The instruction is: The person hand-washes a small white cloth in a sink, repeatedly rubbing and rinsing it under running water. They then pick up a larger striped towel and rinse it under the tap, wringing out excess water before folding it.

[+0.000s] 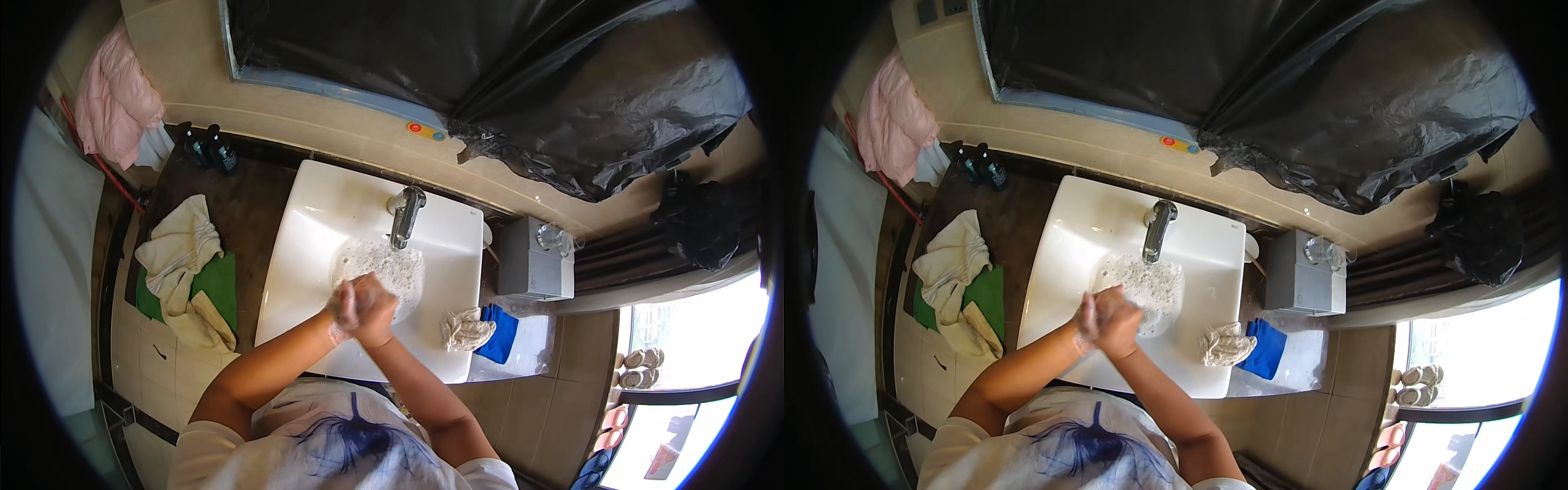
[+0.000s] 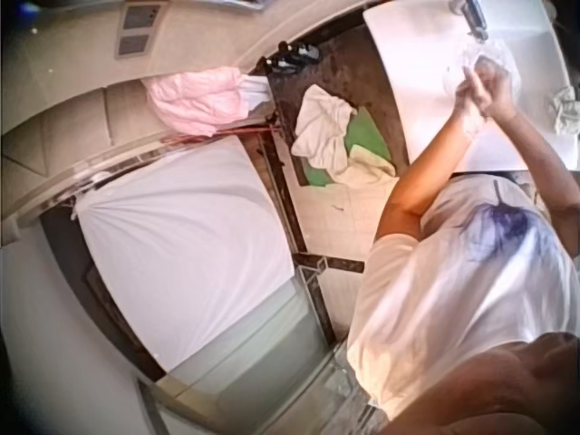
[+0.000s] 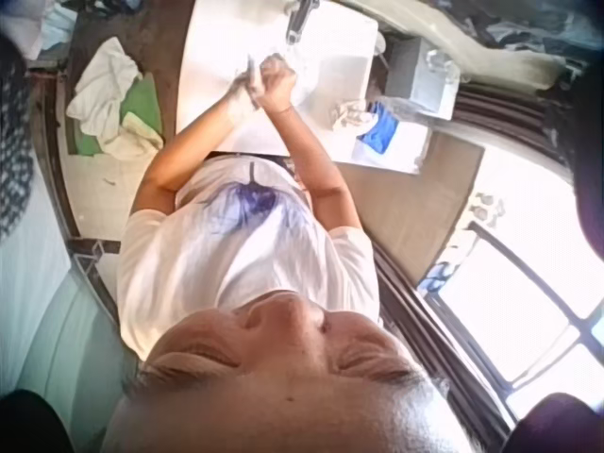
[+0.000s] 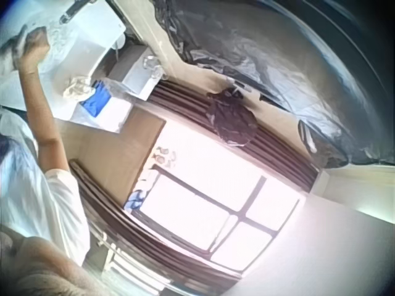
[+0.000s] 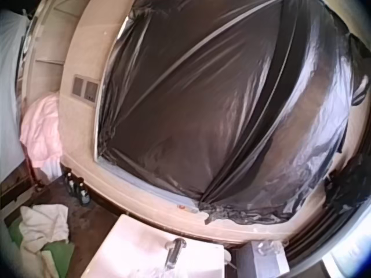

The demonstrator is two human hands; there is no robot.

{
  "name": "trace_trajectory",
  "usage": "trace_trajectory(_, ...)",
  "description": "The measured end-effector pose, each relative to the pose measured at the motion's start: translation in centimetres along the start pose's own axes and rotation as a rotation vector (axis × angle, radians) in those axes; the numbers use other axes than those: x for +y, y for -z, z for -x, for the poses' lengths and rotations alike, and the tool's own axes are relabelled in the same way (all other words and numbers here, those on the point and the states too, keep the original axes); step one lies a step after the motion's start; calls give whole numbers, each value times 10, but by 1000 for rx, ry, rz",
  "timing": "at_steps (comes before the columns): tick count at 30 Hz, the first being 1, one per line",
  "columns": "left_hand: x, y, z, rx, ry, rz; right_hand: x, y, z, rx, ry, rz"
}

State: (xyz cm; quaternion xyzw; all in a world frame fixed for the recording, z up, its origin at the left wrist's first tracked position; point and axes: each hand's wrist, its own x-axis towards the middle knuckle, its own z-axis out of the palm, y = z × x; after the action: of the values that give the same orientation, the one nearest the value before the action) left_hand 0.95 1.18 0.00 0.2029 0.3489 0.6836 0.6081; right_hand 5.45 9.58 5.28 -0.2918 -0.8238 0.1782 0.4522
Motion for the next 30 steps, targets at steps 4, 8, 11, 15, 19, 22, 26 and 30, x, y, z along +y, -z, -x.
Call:
trace_trajectory(4,60,-42,-14,127,335,217,16,34,1,-77,-195,-108)
trace_trajectory(8,94,-47,-19,154,107,99,-5,51,-13,-255,-254,-279)
trace_trajectory(11,85,-38,-19,103,-119,-157,-19,59,-8,-268,-597,-484)
trace_trajectory(15,58,-11,-12,-169,-172,-576,-2,68,1,-83,-759,-756)
trace_trajectory(19,40,8,-13,-171,-60,-828,6,80,-4,103,-814,-885)
trace_trajectory(22,57,-9,-10,13,-17,-383,15,85,-3,201,-820,-872)
trace_trajectory(26,63,-44,-13,232,155,289,-5,61,13,1,-534,-426)
trace_trajectory(30,22,-6,-35,-3,113,318,-44,30,25,-21,-51,-146)
